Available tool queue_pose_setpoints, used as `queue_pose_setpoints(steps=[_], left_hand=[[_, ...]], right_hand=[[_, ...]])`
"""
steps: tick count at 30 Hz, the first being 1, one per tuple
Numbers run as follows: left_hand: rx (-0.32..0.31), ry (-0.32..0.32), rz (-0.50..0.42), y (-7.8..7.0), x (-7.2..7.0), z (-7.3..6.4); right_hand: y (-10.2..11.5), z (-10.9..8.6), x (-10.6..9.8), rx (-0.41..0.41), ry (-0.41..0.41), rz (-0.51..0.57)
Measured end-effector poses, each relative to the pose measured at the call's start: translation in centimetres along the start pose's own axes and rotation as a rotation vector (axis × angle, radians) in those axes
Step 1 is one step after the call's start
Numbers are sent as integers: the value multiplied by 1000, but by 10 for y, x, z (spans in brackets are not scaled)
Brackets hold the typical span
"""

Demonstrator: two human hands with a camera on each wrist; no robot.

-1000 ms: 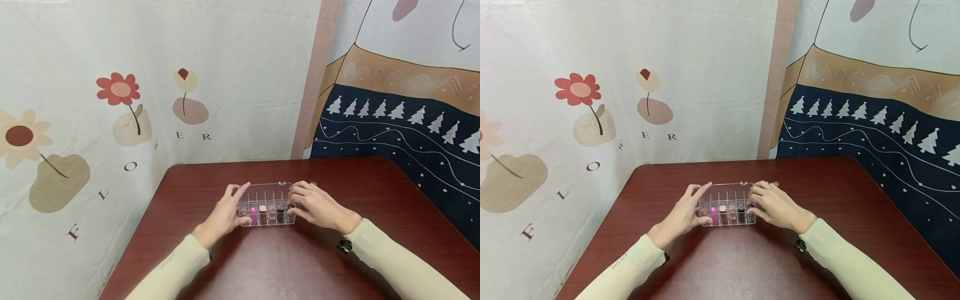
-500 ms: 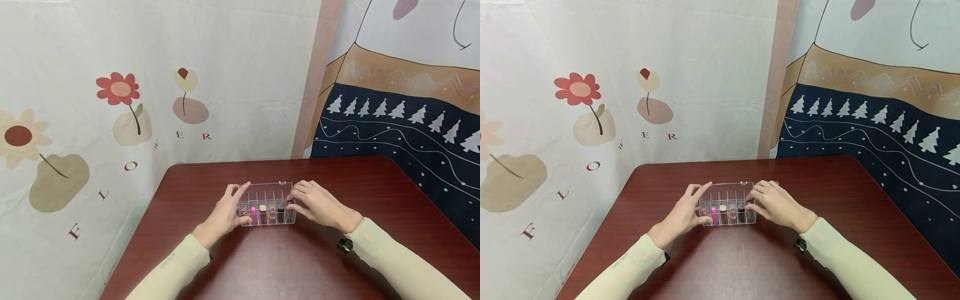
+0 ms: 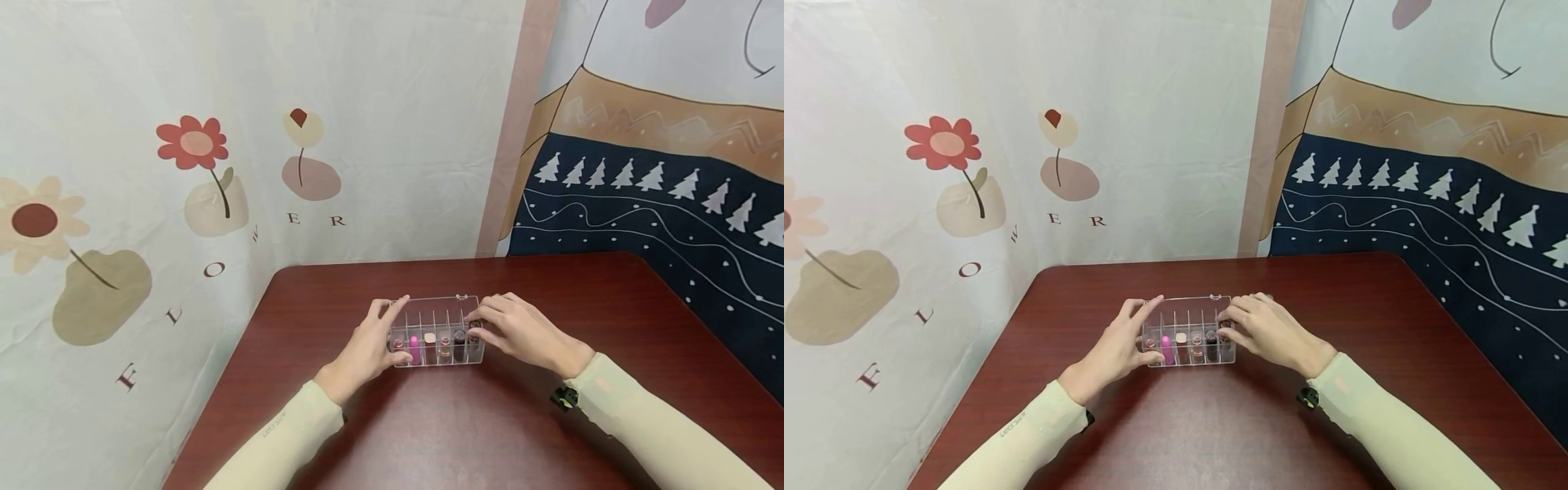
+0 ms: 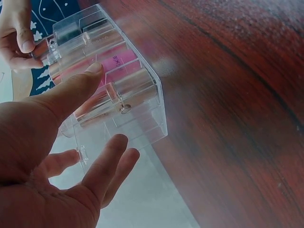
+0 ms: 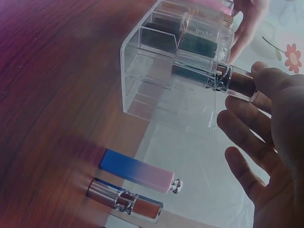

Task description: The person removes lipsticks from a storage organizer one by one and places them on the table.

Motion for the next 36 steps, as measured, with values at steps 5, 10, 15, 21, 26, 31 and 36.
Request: queue_pose_setpoints(steps=[5,10,15,21,26,31,36], left_hand=[[7,-1,13,-1,0,0],[11,-5,15,-2,-1,0],[13,-14,9,-2,-1,-1],[9,-10,4,-2,-1,-1],[0,-8,-1,-2,-1,-1],[-1,-7,1,-2,-1,-1],[2,-4,0,-1,-1,-1]], right_hand=[[-1,1,-1,-20,-35,35],[-2,0,-4,-21,-66,72],[-2,0,-9,19,-62,87],[-2,1,-16,41,-63,102],[-6,4,-20,22,-105,130],[-11,6,-27,-9,-151,150],[-16,7,-33,-4,-173,157]])
Point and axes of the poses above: each hand's wrist, its own z-axis towards the middle knuckle, its own x-axis out of the palm, y = z × x, the point moved 2 cm from there along z, towards the middle knuckle, and after that the axes turned 8 degrees about x, right-handed, at the moved point
